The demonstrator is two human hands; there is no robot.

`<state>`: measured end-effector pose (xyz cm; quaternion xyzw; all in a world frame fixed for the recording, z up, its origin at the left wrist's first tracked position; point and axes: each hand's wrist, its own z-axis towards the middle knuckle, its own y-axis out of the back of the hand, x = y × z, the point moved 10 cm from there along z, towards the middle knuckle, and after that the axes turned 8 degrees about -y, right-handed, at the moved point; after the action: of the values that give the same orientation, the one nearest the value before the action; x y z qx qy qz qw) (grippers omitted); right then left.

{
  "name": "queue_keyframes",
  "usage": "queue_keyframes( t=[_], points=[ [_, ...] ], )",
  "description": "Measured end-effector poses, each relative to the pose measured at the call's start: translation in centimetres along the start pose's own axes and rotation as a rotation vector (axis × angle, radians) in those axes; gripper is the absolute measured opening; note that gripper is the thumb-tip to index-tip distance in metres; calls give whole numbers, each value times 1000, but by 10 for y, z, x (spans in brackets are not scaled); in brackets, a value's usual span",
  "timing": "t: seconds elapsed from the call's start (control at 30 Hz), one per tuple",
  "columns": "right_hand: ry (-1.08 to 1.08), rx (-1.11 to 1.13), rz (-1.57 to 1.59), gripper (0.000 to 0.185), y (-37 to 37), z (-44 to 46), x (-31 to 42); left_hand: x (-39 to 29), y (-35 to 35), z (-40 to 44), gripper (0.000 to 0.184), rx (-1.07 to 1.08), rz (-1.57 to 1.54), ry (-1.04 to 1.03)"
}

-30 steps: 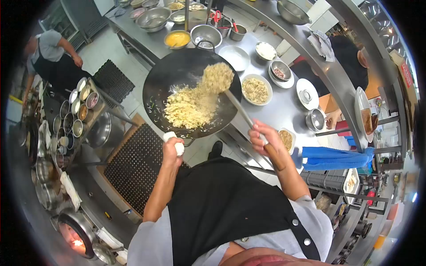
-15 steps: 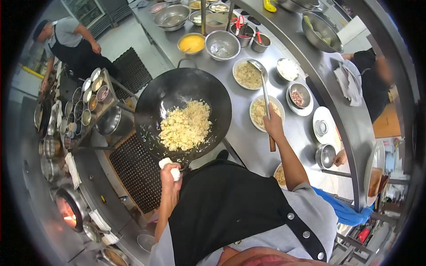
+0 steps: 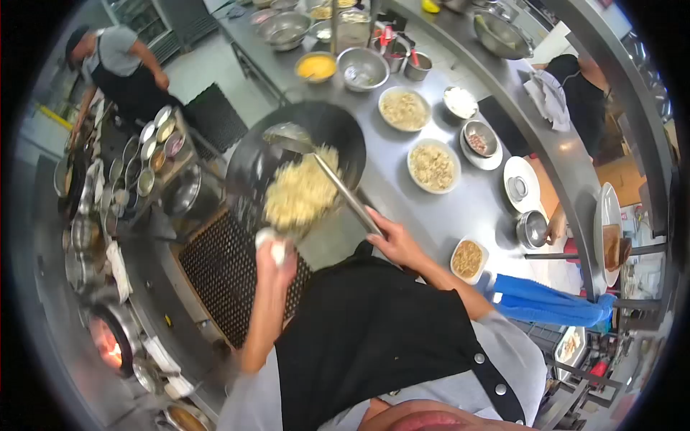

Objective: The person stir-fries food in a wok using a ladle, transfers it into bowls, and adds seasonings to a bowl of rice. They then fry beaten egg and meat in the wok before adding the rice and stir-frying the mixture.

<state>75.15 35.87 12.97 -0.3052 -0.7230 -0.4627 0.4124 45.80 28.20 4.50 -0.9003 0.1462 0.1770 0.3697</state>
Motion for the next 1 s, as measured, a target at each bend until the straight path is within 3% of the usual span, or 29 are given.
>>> queue_keyframes(
  t=[0.03,0.1,0.17,0.23,0.27,0.3,0.37,0.43,0.57,0.63,0.67,0.7,0.77,0.83,0.87,0.93,1.0],
  points=[
    [61,72,11,67,-33,-3,8,-4,4,36,10,104,85,15],
    [-196,91,129,68,-62,8,36,-22,5,83,6,173,263,-87],
    [-148,44,135,67,-46,-13,63,-18,49,27,8,25,239,-98],
    [-284,26,210,66,-31,-38,67,-32,53,-25,7,99,240,-217],
    [-268,-11,209,66,-30,-42,68,-29,79,-11,10,110,204,-116],
    [-264,-44,210,66,-32,-47,69,-43,75,-14,12,0,138,-106],
    [-244,-25,229,66,-36,-37,81,-71,36,-25,6,167,275,-90],
    [-243,-28,243,65,-35,-32,93,-76,31,-35,11,174,286,-115],
    [-171,-186,132,66,-38,-55,95,-79,75,-81,6,15,506,-406],
    [-132,-264,-26,66,-54,-64,65,-70,79,-100,15,45,397,-528],
    [213,-350,-175,63,-77,-59,46,-63,97,-87,24,-4,425,-457],
    [-425,11,103,63,-110,-78,59,-67,90,-85,18,-1,443,-409],
    [-528,243,586,67,-175,-87,39,-65,115,-35,8,51,530,-281],
    [-672,434,988,66,-197,-96,36,-63,118,-45,2,17,472,-253],
    [-697,440,994,66,-193,-103,24,-57,130,-52,4,-22,460,-253],
    [-918,462,1303,64,-193,-132,-2,-43,150,-71,5,-62,480,-248],
    [-878,483,1249,64,-172,-159,-12,-32,152,-89,6,-97,482,-249]
  ],
)
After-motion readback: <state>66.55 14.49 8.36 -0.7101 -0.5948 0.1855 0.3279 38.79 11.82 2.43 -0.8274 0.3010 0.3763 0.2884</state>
